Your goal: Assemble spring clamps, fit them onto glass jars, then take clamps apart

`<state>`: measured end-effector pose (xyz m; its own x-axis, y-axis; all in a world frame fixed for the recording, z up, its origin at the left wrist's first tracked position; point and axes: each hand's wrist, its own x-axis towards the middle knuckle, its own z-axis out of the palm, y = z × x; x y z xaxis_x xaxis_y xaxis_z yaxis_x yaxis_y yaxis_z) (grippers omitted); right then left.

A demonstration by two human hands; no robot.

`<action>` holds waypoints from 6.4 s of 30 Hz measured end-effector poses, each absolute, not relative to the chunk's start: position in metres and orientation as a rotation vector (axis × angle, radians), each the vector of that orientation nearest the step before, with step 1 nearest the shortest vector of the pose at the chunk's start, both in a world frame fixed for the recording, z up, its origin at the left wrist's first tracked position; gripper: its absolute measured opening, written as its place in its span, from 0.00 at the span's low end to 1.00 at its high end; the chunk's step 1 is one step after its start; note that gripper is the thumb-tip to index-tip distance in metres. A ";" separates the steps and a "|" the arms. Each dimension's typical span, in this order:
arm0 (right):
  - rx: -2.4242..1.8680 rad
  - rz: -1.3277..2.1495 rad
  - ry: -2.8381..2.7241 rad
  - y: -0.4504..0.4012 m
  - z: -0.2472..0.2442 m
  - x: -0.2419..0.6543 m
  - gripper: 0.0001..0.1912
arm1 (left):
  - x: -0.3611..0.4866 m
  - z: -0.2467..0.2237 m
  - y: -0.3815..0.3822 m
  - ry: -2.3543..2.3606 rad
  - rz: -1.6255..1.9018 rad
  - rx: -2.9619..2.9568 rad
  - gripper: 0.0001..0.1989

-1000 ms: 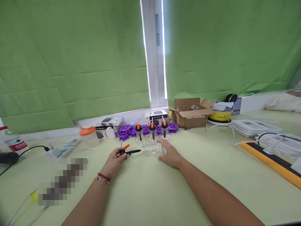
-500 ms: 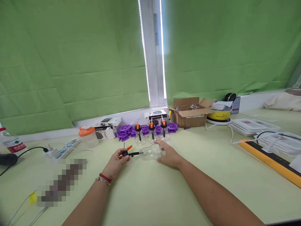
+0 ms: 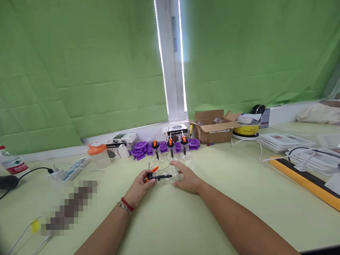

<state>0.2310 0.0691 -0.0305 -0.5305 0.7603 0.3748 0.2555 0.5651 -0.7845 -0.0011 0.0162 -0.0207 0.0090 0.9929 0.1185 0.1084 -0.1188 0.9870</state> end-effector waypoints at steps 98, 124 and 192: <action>-0.832 1.007 -2.087 0.066 -0.035 0.233 0.44 | -0.011 -0.019 0.015 0.996 1.218 0.999 0.19; -0.918 0.955 -2.088 0.079 -0.034 0.234 0.29 | -0.009 -0.019 0.014 0.959 1.200 1.032 0.18; -0.909 0.848 -1.958 0.070 -0.029 0.235 0.18 | -0.012 -0.021 0.016 0.979 1.217 0.999 0.19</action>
<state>0.2353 0.0703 -0.0288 -0.4223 0.8239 0.3779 0.2880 0.5173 -0.8059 -0.0118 0.0163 -0.0213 0.0918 0.9943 -0.0544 -0.2663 0.0772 0.9608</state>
